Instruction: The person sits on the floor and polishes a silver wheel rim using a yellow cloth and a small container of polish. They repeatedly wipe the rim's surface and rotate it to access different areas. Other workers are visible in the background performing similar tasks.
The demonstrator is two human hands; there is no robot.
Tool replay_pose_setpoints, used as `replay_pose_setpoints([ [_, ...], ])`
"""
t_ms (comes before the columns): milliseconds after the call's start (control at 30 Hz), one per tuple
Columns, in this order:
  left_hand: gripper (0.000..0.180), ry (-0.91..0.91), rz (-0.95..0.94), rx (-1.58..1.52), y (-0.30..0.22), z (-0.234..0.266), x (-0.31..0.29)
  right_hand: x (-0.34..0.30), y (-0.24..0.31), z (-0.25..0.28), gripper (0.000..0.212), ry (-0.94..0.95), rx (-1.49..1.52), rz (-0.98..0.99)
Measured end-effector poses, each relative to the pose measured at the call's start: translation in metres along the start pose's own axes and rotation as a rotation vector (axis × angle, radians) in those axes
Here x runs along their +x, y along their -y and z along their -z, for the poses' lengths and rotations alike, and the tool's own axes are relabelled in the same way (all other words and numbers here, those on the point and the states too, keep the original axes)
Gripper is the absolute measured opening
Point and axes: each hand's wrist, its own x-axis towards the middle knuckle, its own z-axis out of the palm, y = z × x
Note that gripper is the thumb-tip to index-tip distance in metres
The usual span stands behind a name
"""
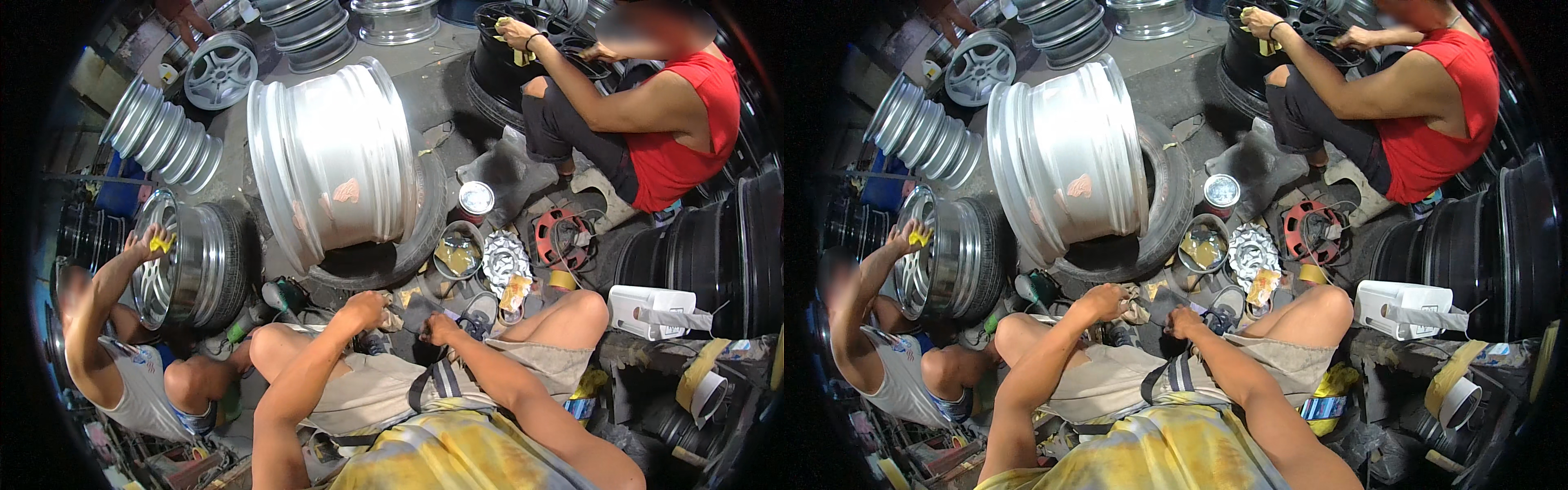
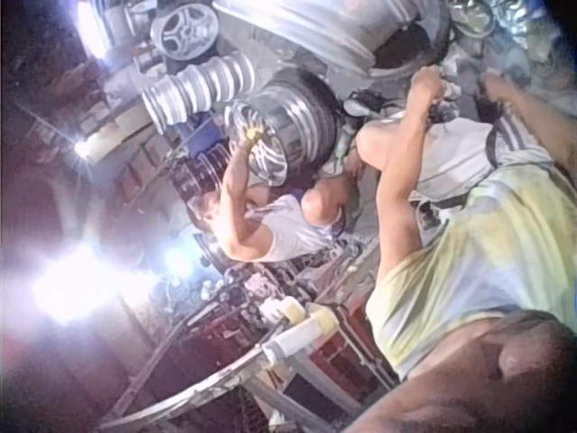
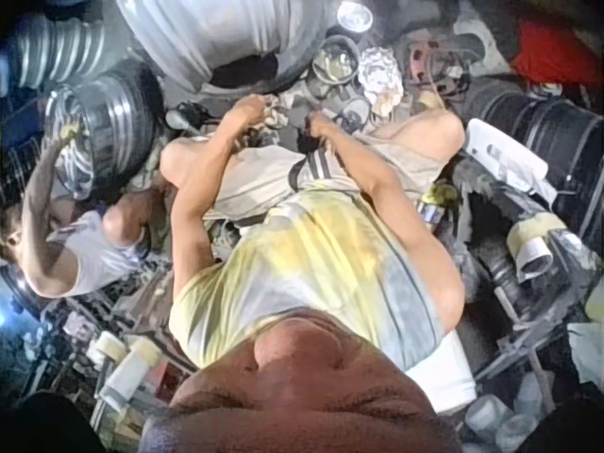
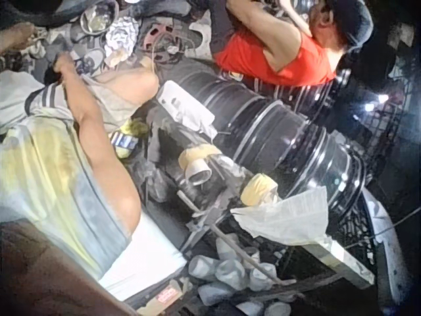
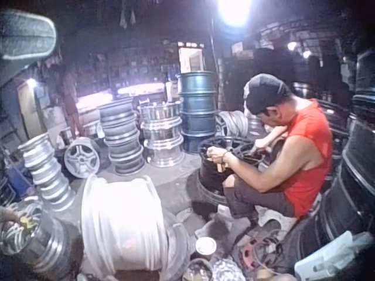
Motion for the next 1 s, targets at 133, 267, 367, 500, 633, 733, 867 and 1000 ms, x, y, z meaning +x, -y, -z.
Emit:
replay_pose_setpoints([
  [133, 0.034, -0.085, -0.067, -0.048, -0.014, 0.010, -0.011, -0.009, 0.003, 0.038, 0.033, -0.342, 0.083, -0.176],
  [267, 0.037, -0.068, -0.066, -0.019, -0.027, 0.011, -0.006, 0.007, -0.044, 0.036, 0.022, -0.561, -0.183, -0.459],
  [367, 0.036, -0.201, -0.139, -0.010, -0.024, -0.001, -0.008, 0.016, -0.056, 0.034, 0.020, -0.584, -0.284, -0.589],
  [500, 0.033, -0.216, -0.152, -0.036, -0.029, 0.006, -0.014, 0.027, -0.071, 0.026, 0.022, -0.569, -0.289, -0.555],
  [633, 0.033, -0.123, -0.095, -0.039, -0.034, 0.018, -0.018, 0.025, -0.075, 0.030, 0.022, -0.560, -0.261, -0.493],
  [733, 0.033, -0.120, -0.101, -0.045, -0.034, 0.022, -0.015, 0.020, -0.068, 0.033, 0.019, -0.585, -0.297, -0.456],
  [867, 0.032, -0.096, -0.118, -0.052, -0.032, 0.022, -0.006, 0.009, -0.046, 0.038, 0.027, -0.356, -0.306, -0.470],
  [1000, 0.034, -0.116, -0.140, -0.051, -0.030, 0.021, 0.003, -0.008, -0.008, 0.075, 0.034, 0.032, -0.109, -0.395],
])
